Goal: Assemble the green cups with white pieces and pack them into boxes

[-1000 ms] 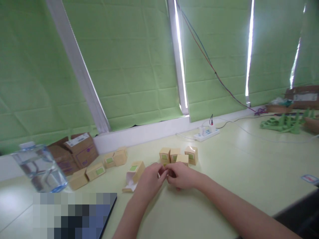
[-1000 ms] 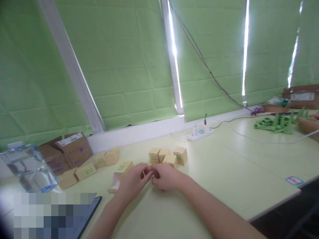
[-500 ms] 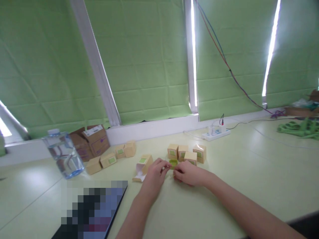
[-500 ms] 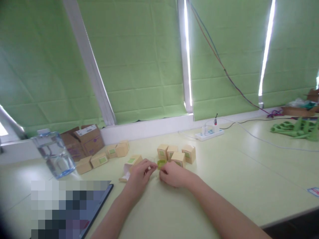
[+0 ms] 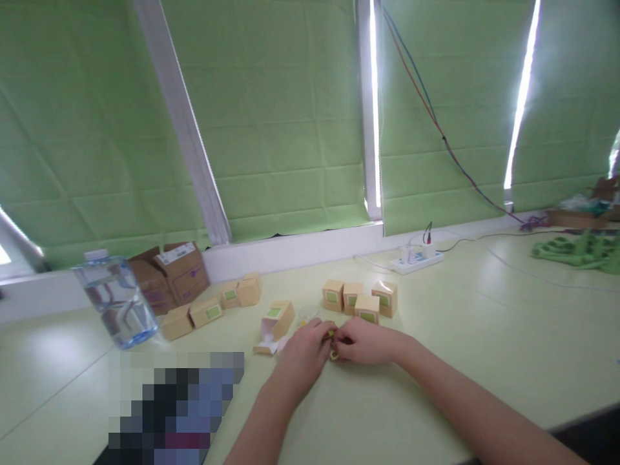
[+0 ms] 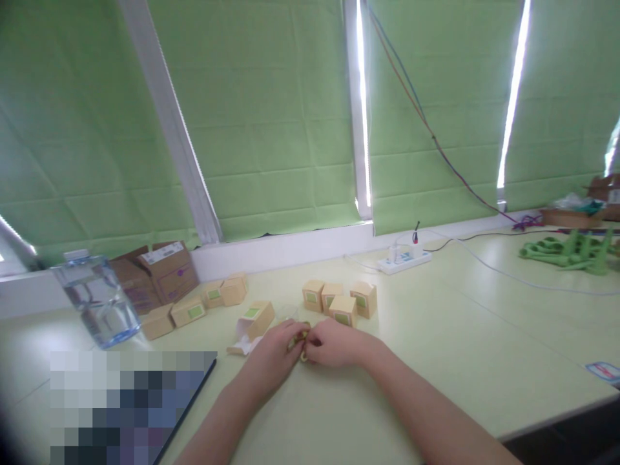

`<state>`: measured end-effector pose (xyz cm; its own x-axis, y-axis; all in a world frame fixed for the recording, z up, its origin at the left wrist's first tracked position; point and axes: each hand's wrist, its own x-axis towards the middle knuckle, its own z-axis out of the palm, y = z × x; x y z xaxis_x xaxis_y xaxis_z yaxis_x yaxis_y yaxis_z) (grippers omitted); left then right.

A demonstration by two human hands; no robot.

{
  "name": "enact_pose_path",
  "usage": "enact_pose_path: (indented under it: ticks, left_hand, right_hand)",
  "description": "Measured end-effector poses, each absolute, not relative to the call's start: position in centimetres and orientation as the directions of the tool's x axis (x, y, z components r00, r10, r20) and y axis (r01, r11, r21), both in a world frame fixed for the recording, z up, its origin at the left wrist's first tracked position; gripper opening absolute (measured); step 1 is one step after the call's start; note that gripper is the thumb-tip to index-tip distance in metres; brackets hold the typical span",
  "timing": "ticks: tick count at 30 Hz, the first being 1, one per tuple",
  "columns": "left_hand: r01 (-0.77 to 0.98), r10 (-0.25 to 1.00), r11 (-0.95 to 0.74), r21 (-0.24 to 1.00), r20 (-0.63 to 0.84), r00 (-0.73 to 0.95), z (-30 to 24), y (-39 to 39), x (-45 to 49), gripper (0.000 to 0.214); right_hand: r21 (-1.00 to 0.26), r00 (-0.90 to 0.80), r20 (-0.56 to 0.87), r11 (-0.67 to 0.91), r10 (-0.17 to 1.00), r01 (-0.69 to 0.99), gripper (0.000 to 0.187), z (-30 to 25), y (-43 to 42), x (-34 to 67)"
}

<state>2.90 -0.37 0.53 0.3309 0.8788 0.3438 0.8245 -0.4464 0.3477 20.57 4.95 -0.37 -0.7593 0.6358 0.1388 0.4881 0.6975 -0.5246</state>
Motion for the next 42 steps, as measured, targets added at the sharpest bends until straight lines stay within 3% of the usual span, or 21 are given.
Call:
enact_pose_path:
  ticks: [5,9,14,19,29,35,42]
  left_hand:
    - [0.777,0.85,-0.492,0.393,0.407,0.333,0.8,-0.1,2.6,0.025]
    - [0.776,0.839,-0.491,0.396,0.454,0.3,1.1,-0.1,2.1,0.024]
    - [0.817,0.873,-0.449,0.361,0.373,0.314,1.1,-0.4,2.0,0.028]
    - [0.87,0.9,-0.389,0.303,0.325,0.29,0.8,-0.8,2.4,0.024]
    - [0.862,0.839,-0.414,0.292,0.49,0.238,1.5,-0.7,2.6,0.048]
    - [0.861,0.753,-0.472,0.192,0.595,0.28,1.8,-0.6,2.7,0.045]
    - [0.805,0.725,-0.527,0.274,0.638,0.258,1.1,0.2,2.3,0.05]
  right_hand:
    - [-0.547,-0.75,0.141,0.682,0.646,0.485,0.023,-0.4,4.8,20.6]
    - [-0.544,-0.719,0.249,0.708,0.648,0.45,0.027,0.0,4.7,20.6]
    - [-0.548,-0.589,0.437,0.721,0.679,0.424,0.03,0.6,4.6,20.6]
    - [-0.555,-0.559,0.495,0.737,0.666,0.387,0.026,0.9,4.4,20.6]
    - [-0.619,-0.462,0.611,0.752,0.643,0.228,0.02,1.0,4.4,20.5]
    - [-0.596,-0.478,0.634,0.778,0.608,0.2,0.01,0.7,4.5,20.5]
    - [-0.584,-0.471,0.64,0.782,0.608,0.216,0.014,0.6,4.4,20.4]
